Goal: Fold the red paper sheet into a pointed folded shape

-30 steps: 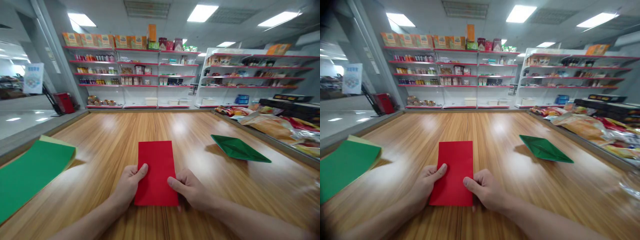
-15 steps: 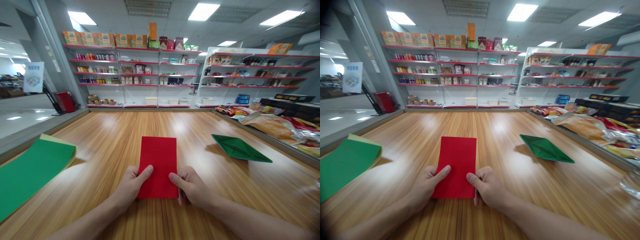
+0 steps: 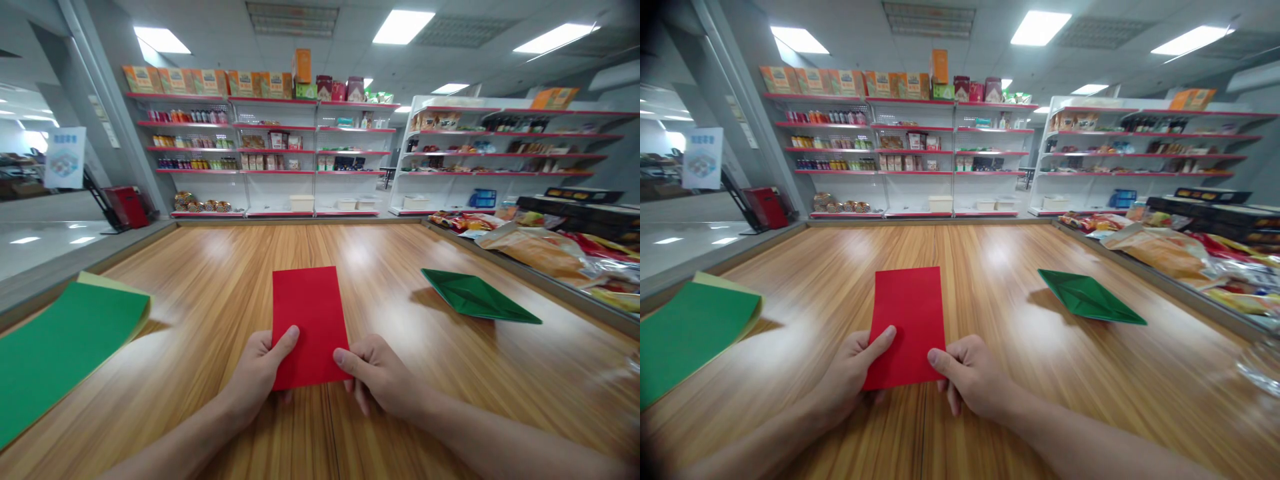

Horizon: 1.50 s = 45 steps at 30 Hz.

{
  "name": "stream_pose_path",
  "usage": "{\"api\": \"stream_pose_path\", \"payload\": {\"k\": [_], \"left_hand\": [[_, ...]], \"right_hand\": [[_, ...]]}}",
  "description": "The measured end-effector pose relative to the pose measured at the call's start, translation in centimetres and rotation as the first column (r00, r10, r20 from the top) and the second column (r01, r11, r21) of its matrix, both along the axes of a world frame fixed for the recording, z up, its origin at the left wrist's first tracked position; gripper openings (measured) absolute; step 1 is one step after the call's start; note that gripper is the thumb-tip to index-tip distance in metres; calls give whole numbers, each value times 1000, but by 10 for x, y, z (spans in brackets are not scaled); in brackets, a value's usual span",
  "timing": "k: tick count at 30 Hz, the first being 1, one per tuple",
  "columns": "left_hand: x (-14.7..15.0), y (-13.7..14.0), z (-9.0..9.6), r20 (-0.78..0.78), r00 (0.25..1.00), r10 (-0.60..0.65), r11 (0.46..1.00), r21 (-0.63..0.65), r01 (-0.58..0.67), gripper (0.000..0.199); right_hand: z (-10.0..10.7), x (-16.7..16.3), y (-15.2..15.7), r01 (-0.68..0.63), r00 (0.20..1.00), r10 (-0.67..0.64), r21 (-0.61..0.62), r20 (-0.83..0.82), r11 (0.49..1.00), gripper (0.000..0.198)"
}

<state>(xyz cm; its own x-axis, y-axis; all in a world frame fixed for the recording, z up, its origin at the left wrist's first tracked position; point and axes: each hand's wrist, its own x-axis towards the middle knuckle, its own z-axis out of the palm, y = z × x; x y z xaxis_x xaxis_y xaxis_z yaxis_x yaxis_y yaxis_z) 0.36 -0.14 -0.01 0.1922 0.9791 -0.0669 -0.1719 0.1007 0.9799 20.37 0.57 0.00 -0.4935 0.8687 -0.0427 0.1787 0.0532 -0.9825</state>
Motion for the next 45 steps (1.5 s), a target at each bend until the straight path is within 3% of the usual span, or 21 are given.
{"api": "stream_pose_path", "payload": {"k": [3,6,8,12,17,19,21,24,26,30,33,37,39,41,45], "left_hand": [[-3,-2,-2,12,991,-130,991,28,130,47],[-3,-5,-1,-82,973,-216,974,44,220,48],[-2,-6,0,-103,976,-190,981,30,194,48],[-2,-5,0,0,991,-137,990,23,137,42],[-1,-4,1,45,996,-71,997,33,70,43],[-1,-5,3,29,997,-74,997,23,73,46],[-2,-6,4,-7,996,-85,996,2,85,46],[-5,-6,1,-62,997,-37,998,-53,34,41],[-7,-6,-2,-61,998,-8,996,-92,2,39],[-5,-5,-9,48,999,-24,999,-29,26,42],[-3,-4,-9,190,961,201,977,33,-210,46],[-9,1,-2,261,857,444,857,155,-491,40],[-13,3,2,182,831,526,787,266,-557,35],[-16,6,4,57,815,576,757,340,-559,28],[-15,4,4,-72,858,508,823,333,-460,25]], "right_hand": [[0,0,1,43,999,-43,-2,-27,999,60],[1,0,2,23,999,-23,-4,-33,1000,60],[1,0,1,-14,1000,14,-7,-21,1000,60],[1,0,1,-84,996,84,11,-30,996,56],[2,0,0,-97,993,98,28,-62,995,54],[3,0,0,-38,998,40,43,-55,998,54],[3,0,0,103,994,-99,108,-44,989,51],[2,0,2,338,940,-337,265,-52,903,35],[1,0,3,406,908,-415,353,-52,843,20],[2,-1,2,256,932,-351,515,95,818,25],[5,-2,-2,90,938,-273,610,215,788,31],[8,-3,-8,-57,906,-235,653,351,755,35],[8,-3,-9,-85,883,-253,666,395,741,31],[6,-3,-9,-79,872,-280,680,402,729,28],[3,-2,-7,9,892,-323,701,318,713,25]]}}
